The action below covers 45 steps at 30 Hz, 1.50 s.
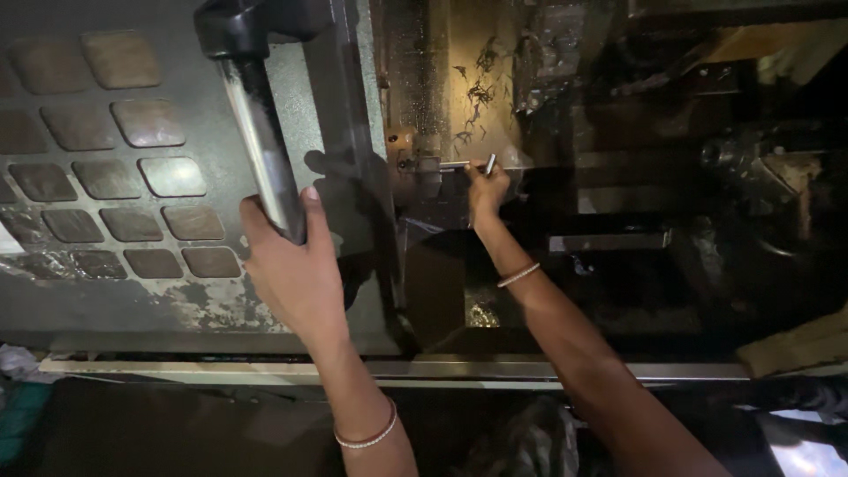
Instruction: The person sits on the floor and repeatedly cleans small metal rods using a cloth, then inserts each rod into a slot on a machine. The person opens the machine door to place the rods and closes it afterward.
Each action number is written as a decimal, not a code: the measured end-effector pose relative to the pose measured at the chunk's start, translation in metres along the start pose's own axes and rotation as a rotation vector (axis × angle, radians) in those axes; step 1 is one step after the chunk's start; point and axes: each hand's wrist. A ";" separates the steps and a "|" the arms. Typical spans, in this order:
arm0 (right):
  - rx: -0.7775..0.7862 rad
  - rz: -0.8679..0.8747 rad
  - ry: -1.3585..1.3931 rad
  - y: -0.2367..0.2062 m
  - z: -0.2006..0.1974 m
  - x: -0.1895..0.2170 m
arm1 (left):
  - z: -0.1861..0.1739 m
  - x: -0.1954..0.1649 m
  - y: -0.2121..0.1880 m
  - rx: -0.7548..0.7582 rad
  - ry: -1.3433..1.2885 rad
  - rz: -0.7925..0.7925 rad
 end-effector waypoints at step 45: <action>0.114 0.697 -0.129 -0.092 0.028 0.098 | -0.127 -0.004 -0.025 0.108 -0.092 -0.044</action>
Point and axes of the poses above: each hand's wrist, its own y-axis towards the middle knuckle, its own z-axis out of the palm, x = y × z, and after that the axes turned 1 degree about x, right-handed
